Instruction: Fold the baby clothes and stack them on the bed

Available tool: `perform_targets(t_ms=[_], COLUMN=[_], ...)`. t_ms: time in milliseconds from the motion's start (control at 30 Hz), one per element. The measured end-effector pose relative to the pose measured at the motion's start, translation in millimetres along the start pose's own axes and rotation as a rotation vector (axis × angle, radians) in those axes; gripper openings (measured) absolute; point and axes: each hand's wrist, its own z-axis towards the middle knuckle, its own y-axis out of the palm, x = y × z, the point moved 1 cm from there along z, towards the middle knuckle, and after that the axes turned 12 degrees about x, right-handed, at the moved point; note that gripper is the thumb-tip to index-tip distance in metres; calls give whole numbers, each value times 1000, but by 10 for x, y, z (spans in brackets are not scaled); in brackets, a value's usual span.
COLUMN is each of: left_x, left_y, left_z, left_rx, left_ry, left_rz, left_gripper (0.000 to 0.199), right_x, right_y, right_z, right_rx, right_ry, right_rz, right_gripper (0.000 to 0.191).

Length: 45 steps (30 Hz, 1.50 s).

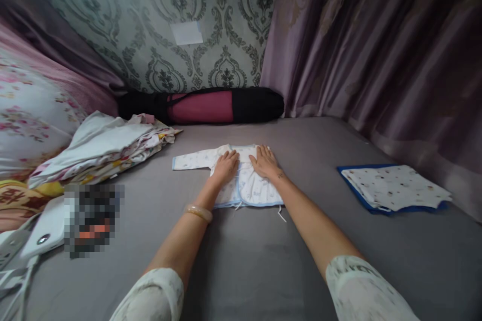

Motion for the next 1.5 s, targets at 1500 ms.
perform_targets(t_ms=[1500], left_x=[-36], left_y=[34], left_z=[-52], left_rx=[269], left_ry=[-185], left_rz=[-256], left_gripper=[51], right_x=[-662], right_y=[109], right_z=[124], right_rx=[-70], right_ry=[-262], right_rz=[92], right_gripper=[58])
